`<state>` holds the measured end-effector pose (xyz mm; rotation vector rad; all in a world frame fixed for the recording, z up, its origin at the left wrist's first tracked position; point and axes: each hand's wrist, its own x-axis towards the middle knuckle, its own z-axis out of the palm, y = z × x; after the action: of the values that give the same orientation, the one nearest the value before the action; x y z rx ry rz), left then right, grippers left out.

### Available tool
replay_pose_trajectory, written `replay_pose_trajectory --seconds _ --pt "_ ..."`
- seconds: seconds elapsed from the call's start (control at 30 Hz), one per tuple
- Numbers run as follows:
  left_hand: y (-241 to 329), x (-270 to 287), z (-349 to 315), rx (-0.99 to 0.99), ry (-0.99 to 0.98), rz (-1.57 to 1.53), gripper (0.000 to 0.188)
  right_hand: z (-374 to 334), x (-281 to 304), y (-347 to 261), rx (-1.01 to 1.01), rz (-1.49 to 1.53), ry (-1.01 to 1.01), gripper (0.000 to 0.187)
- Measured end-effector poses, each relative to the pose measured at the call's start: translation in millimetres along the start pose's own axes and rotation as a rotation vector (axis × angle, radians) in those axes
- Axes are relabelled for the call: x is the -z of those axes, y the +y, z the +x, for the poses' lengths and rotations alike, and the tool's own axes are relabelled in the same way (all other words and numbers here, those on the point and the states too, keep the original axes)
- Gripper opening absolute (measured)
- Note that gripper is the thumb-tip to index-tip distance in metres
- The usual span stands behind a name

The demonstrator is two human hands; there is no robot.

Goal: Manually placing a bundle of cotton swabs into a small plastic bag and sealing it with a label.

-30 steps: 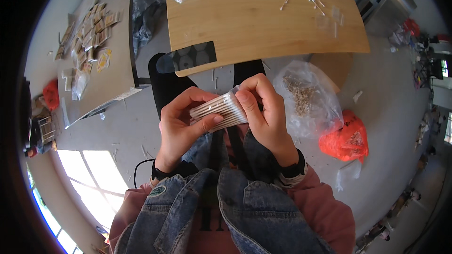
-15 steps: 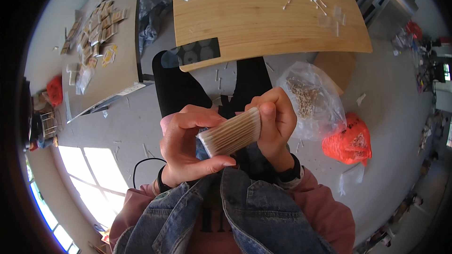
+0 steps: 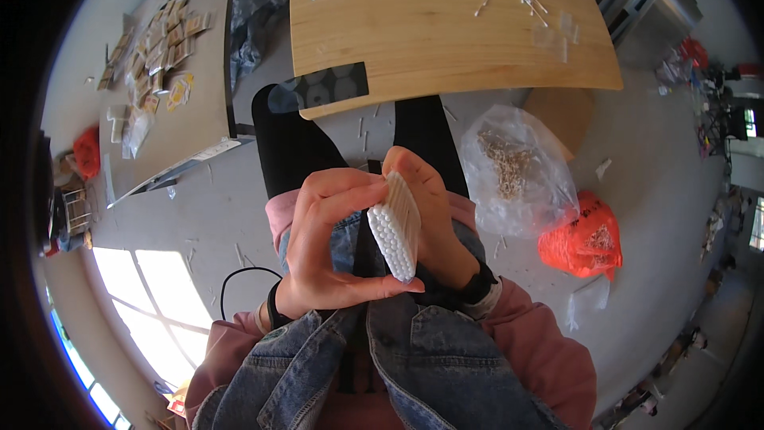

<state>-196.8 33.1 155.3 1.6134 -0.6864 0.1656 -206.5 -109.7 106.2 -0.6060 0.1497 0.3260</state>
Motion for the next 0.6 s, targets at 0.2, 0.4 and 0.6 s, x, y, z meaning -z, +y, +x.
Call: replay_pose_trajectory --seconds 0.2,0.4,0.6 --pt "-2.5 2.0 0.2 0.005 0.005 -0.006 0.064 -0.2 -2.4 -0.3 -0.025 -0.013 0.031 0.034" --pt "-2.5 3.3 1.1 0.000 0.006 0.010 0.062 1.7 -1.5 1.5 -0.004 0.017 0.011 0.033" --pt "-3.2 3.3 1.6 0.000 0.013 0.022 0.061 1.4 1.6 1.8 -0.001 0.035 0.011 0.031"
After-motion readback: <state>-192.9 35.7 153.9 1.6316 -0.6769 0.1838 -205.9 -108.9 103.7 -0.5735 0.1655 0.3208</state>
